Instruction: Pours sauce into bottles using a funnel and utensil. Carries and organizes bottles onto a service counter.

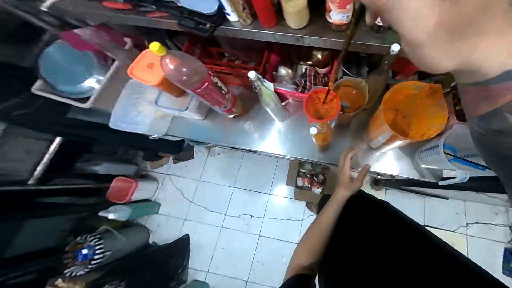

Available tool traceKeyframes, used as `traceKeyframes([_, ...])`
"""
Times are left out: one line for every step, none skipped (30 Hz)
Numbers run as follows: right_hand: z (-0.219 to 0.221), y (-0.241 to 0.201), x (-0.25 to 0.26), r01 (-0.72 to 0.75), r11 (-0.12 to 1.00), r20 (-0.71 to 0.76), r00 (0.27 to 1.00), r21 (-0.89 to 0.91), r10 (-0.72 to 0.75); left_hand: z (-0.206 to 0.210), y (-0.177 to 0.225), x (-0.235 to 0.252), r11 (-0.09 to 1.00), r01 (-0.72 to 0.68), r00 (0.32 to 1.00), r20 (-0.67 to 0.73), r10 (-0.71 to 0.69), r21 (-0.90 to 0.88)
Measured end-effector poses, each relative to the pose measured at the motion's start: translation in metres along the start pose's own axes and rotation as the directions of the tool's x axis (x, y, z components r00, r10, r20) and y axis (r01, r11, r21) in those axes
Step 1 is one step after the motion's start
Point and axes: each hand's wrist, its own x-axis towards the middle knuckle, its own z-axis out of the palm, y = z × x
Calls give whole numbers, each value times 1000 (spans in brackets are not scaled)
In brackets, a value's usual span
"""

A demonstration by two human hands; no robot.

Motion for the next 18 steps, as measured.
traceKeyframes([8,3,-1,42,998,13,999,46,-42,-18,-8,-18,1000,-17,999,-34,17,-12])
traceKeyframes([19,7,-2,82,993,38,996,90,-86,-37,-18,-37,1000,-16,998,-64,15,-19])
traceKeyframes([30,12,-3,124,985,66,989,124,-133,-57,-30,-56,1000,9,995,-96,-11,-21])
traceKeyframes([40,16,-4,157,979,90,981,133,-170,-77,-42,-77,998,66,989,-132,-67,-13])
traceKeyframes([45,19,-5,163,978,110,978,127,-178,-97,-55,-99,989,151,974,-173,-149,-1])
traceKeyframes([46,19,-5,160,980,111,979,120,-174,-118,-67,-122,966,259,944,-216,-250,12])
traceKeyframes([43,16,-5,153,982,89,983,111,-163,-138,-78,-146,921,387,893,-259,-367,30])
traceKeyframes([37,13,-4,148,982,39,987,116,-154,-157,-89,-172,859,511,828,-291,-479,40])
traceKeyframes([30,9,-3,160,979,-38,987,125,-157,-174,-97,-198,779,626,749,-316,-583,46])
traceKeyframes([24,7,-3,177,976,-118,980,128,-163,-190,-105,-224,686,726,659,-333,-674,49])
traceKeyframes([19,5,-3,193,975,-180,969,113,-171,-203,-112,-252,586,809,561,-345,-752,40])
traceKeyframes([17,3,-4,194,976,-214,962,96,-170,-213,-118,-280,491,871,462,-360,-811,13])
traceKeyframes([19,0,-4,195,978,-223,959,78,-173,-220,-124,-308,401,916,368,-365,-855,-14])
traceKeyframes([22,-1,-4,193,979,-209,962,64,-176,-225,-128,-335,318,947,284,-366,-886,-35])
traceKeyframes([27,0,-4,187,981,-172,969,58,-175,-227,-131,-361,246,968,211,-361,-908,-53])
traceKeyframes([33,3,-4,183,981,-122,977,71,-174,-228,-132,-383,178,982,145,-347,-927,-65])
traceKeyframes([37,5,-4,184,979,-77,981,89,-177,-228,-132,-402,111,991,79,-326,-942,-80])
traceKeyframes([39,7,-4,178,978,-43,984,105,-175,-228,-133,-418,49,995,22,-306,-952,-82])
